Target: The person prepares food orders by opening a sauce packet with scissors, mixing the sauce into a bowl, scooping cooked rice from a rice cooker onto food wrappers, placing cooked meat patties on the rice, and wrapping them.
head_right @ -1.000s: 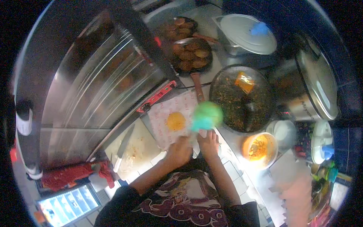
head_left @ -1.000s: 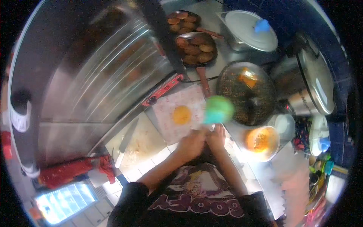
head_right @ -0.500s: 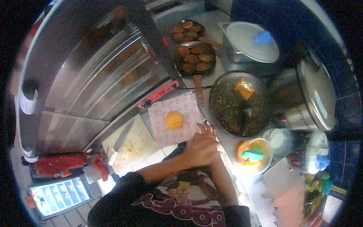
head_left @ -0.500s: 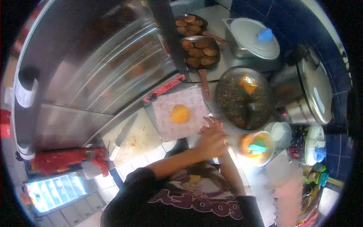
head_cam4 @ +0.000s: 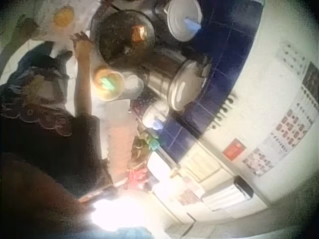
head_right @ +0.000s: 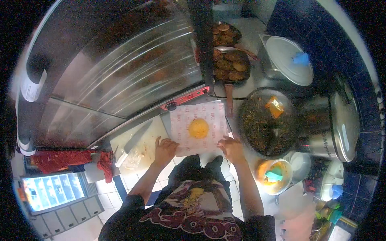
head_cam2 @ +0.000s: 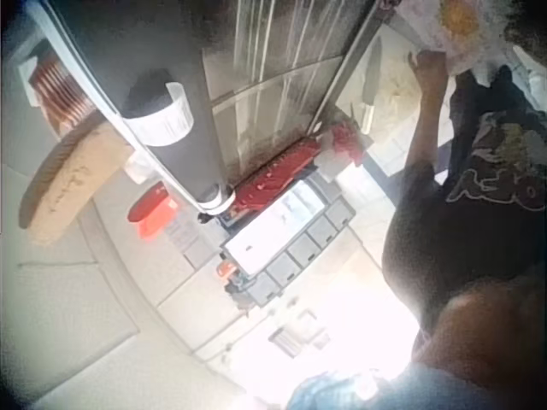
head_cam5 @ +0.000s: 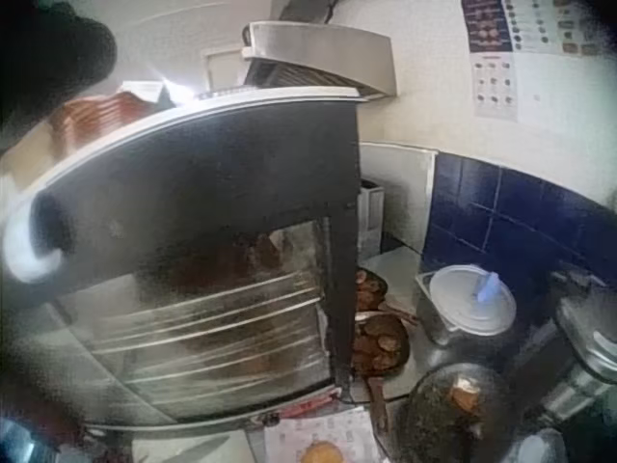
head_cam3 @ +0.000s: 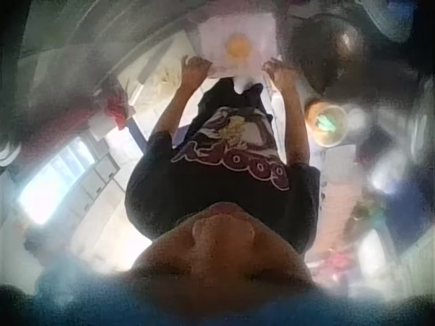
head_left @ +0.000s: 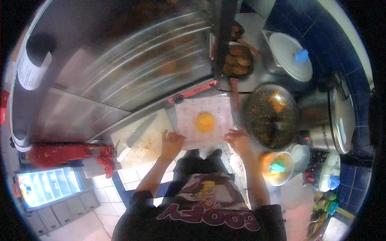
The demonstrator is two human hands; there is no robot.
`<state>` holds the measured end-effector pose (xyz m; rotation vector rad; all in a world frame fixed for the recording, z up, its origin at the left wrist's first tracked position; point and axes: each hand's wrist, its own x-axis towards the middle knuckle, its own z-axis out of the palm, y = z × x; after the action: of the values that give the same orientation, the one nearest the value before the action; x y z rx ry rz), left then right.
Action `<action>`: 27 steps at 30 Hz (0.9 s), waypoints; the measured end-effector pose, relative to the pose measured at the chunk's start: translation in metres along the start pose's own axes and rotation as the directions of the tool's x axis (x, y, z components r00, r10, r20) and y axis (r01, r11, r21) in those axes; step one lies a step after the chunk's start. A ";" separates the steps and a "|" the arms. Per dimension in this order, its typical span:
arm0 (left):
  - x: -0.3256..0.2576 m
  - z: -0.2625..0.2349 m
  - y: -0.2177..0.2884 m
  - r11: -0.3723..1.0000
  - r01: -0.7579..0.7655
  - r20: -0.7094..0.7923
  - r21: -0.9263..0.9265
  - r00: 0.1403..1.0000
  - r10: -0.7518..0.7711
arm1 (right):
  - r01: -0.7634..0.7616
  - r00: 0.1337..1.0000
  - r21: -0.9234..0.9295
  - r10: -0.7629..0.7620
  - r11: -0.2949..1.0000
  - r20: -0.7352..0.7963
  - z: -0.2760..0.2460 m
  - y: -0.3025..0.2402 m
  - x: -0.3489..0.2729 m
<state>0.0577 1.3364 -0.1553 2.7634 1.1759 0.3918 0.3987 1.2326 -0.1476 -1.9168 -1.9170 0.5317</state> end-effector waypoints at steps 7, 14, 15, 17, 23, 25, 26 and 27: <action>-0.012 0.000 -0.015 0.935 0.128 0.051 -0.331 0.992 -0.118 | -0.023 0.990 0.277 0.059 0.961 -0.126 0.006 -0.011 -0.006; 0.056 0.014 -0.025 0.453 0.624 0.357 -0.636 0.759 -0.545 | -0.412 0.831 0.727 0.553 0.549 0.053 0.041 0.014 0.047; 0.063 -0.001 -0.016 0.590 0.719 0.372 -0.367 0.695 -0.615 | -0.422 0.820 0.627 0.571 0.655 -0.045 0.043 0.007 0.052; 0.065 0.000 0.002 0.778 0.571 0.127 -0.263 0.820 -0.559 | -0.427 0.813 0.513 0.565 0.744 -0.142 0.045 -0.005 0.061; 0.089 0.008 0.055 0.987 0.156 -0.120 -0.033 0.980 -0.158 | -0.383 0.712 0.473 0.580 0.794 -0.396 0.042 -0.041 0.065; 0.092 0.016 0.049 0.989 0.147 -0.117 -0.007 0.982 -0.147 | -0.500 0.676 -0.305 0.146 0.811 -0.722 0.033 -0.075 0.058; 0.091 0.017 0.051 0.988 0.154 -0.092 -0.027 0.983 -0.156 | -0.338 0.839 0.003 0.303 0.941 -0.452 0.037 -0.082 0.052; 0.093 0.020 0.051 0.986 0.160 -0.066 -0.046 0.984 -0.163 | -0.201 0.980 0.028 0.200 0.979 0.020 0.035 -0.082 0.042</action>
<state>0.1602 1.3683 -0.1461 2.6153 1.3804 0.4921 0.3104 1.2744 -0.1358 -2.1052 -1.7252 0.6326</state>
